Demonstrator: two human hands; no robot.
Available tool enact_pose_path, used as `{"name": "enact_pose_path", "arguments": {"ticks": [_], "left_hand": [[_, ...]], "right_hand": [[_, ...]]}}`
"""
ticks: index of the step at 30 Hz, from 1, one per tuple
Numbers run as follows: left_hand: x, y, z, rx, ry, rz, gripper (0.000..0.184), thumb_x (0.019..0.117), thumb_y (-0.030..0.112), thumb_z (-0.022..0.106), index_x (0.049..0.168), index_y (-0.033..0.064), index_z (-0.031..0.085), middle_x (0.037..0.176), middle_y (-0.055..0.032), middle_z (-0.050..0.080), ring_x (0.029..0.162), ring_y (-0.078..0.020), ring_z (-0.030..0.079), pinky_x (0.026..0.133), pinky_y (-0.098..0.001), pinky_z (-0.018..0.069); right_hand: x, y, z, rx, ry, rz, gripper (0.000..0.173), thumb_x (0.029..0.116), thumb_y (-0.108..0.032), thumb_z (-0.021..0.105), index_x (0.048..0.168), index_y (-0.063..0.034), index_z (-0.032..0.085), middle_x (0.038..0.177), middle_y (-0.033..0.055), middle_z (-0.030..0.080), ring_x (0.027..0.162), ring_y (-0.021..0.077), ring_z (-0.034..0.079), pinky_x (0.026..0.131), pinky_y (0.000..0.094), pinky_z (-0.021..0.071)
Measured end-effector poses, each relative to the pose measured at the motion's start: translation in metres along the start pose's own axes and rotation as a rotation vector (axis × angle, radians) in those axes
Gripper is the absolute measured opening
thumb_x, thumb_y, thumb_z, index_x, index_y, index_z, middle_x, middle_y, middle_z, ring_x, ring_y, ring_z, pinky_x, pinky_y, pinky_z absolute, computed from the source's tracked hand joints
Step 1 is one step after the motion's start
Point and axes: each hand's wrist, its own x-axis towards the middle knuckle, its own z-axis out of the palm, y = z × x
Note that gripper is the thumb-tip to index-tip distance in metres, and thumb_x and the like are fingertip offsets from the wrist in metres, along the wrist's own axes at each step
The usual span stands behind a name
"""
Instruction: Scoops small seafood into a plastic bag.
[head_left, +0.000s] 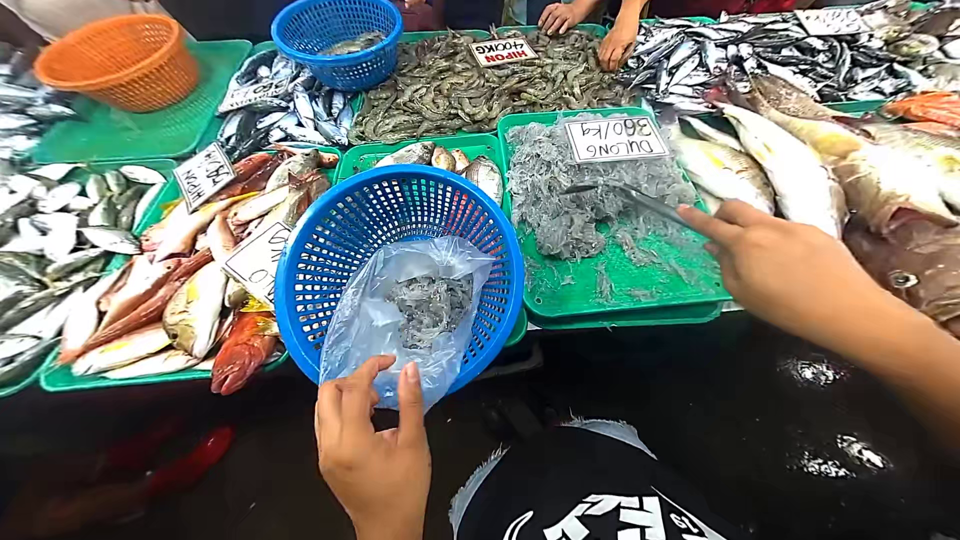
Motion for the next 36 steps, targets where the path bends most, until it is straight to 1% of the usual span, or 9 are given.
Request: {"name": "enact_pose_path", "arguments": {"ticks": [5, 8, 12, 16, 18, 20, 26, 30, 36], "left_hand": [[0.005, -0.006, 0.01, 0.007, 0.052, 0.051, 0.036, 0.0916, 0.035, 0.065, 0.077, 0.0024, 0.059, 0.089, -0.0124, 0.048, 0.089, -0.0209, 0.047, 0.08, -0.0301, 0.036], [0.009, -0.005, 0.0, 0.031, 0.03, 0.049, 0.011, 0.0792, 0.009, 0.06, 0.072, 0.0033, 0.055, 0.098, -0.0133, 0.044, 0.085, -0.0118, 0.045, 0.067, -0.0165, 0.0352], [0.004, -0.006, -0.029, 0.044, -0.08, 0.156, 0.035, 0.087, 0.003, 0.052, 0.103, 0.0149, 0.08, 0.115, -0.0245, 0.047, 0.091, -0.0101, 0.05, 0.073, -0.0147, 0.0385], [0.025, -0.014, -0.032, 0.085, -0.203, 0.307, 0.037, 0.1059, 0.036, 0.046, 0.14, 0.0362, 0.062, 0.145, -0.0311, 0.04, 0.125, -0.0363, 0.046, 0.098, -0.0464, 0.0368], [0.05, -0.019, -0.024, 0.083, -0.35, 0.336, 0.043, 0.104, 0.053, 0.046, 0.132, 0.0313, 0.069, 0.153, -0.0318, 0.034, 0.134, -0.0499, 0.039, 0.101, -0.0626, 0.0353], [0.068, -0.026, -0.017, 0.128, -0.532, 0.293, 0.052, 0.0997, 0.06, 0.044, 0.113, 0.0239, 0.078, 0.156, -0.0334, 0.032, 0.135, -0.0618, 0.034, 0.098, -0.0729, 0.0359], [0.073, -0.023, -0.048, 0.375, -0.863, 0.091, 0.081, 0.0968, 0.069, 0.04, 0.089, -0.0032, 0.075, 0.135, -0.0491, 0.045, 0.119, -0.0708, 0.047, 0.09, -0.078, 0.0411], [0.085, -0.03, -0.055, 0.409, -0.948, -0.067, 0.07, 0.1032, 0.055, 0.046, 0.074, -0.006, 0.063, 0.068, -0.0265, 0.062, 0.068, -0.0464, 0.066, 0.063, -0.067, 0.0465], [0.089, -0.038, -0.058, 0.304, -0.92, -0.107, 0.016, 0.0823, 0.001, 0.073, 0.092, -0.0089, 0.065, 0.091, -0.0285, 0.063, 0.085, -0.0447, 0.063, 0.075, -0.0631, 0.0487]], "right_hand": [[-0.004, -0.004, 0.029, 0.014, -0.077, 0.025, 0.051, 0.0991, 0.004, 0.053, 0.149, -0.0048, 0.052, 0.111, 0.0267, 0.063, 0.083, 0.0455, 0.068, 0.067, 0.0604, 0.0552], [-0.021, -0.007, 0.035, -0.01, -0.139, 0.0, 0.053, 0.0973, 0.007, 0.053, 0.149, -0.0045, 0.052, 0.113, 0.0262, 0.064, 0.085, 0.0441, 0.069, 0.068, 0.0571, 0.0565], [-0.035, 0.014, 0.026, 0.022, -0.025, -0.015, 0.044, 0.0998, 0.0, 0.053, 0.143, -0.0043, 0.059, 0.109, 0.0266, 0.066, 0.081, 0.0483, 0.069, 0.064, 0.0645, 0.0542], [-0.037, 0.051, -0.007, 0.083, -0.092, 0.075, 0.039, 0.1054, -0.017, 0.051, 0.142, -0.0085, 0.061, 0.11, 0.0287, 0.07, 0.097, 0.0548, 0.067, 0.078, 0.0787, 0.0455], [-0.034, 0.067, -0.016, 0.244, -0.23, 0.202, 0.037, 0.109, -0.02, 0.045, 0.139, -0.0095, 0.063, 0.096, 0.0201, 0.07, 0.085, 0.0396, 0.065, 0.074, 0.0671, 0.0464], [-0.036, 0.072, -0.017, 0.541, -0.352, 0.303, 0.036, 0.1102, -0.017, 0.037, 0.136, -0.0102, 0.062, 0.081, -0.0011, 0.059, 0.065, 0.0078, 0.051, 0.058, 0.0295, 0.0429], [-0.045, 0.031, 0.006, 1.495, -0.583, 0.436, 0.039, 0.1062, -0.022, 0.028, 0.129, -0.0154, 0.059, 0.065, -0.014, 0.043, 0.043, -0.0075, 0.031, 0.039, 0.008, 0.0255], [-0.035, -0.005, 0.035, 1.651, -0.685, 0.423, 0.037, 0.1088, -0.02, 0.028, 0.133, -0.011, 0.055, 0.066, -0.0124, 0.042, 0.045, -0.0066, 0.03, 0.04, 0.009, 0.0246], [-0.045, 0.019, 0.048, 1.409, -0.735, 0.466, 0.041, 0.109, -0.016, 0.033, 0.147, -0.0115, 0.049, 0.068, -0.0098, 0.044, 0.045, -0.0029, 0.03, 0.04, 0.0126, 0.0251]]}}
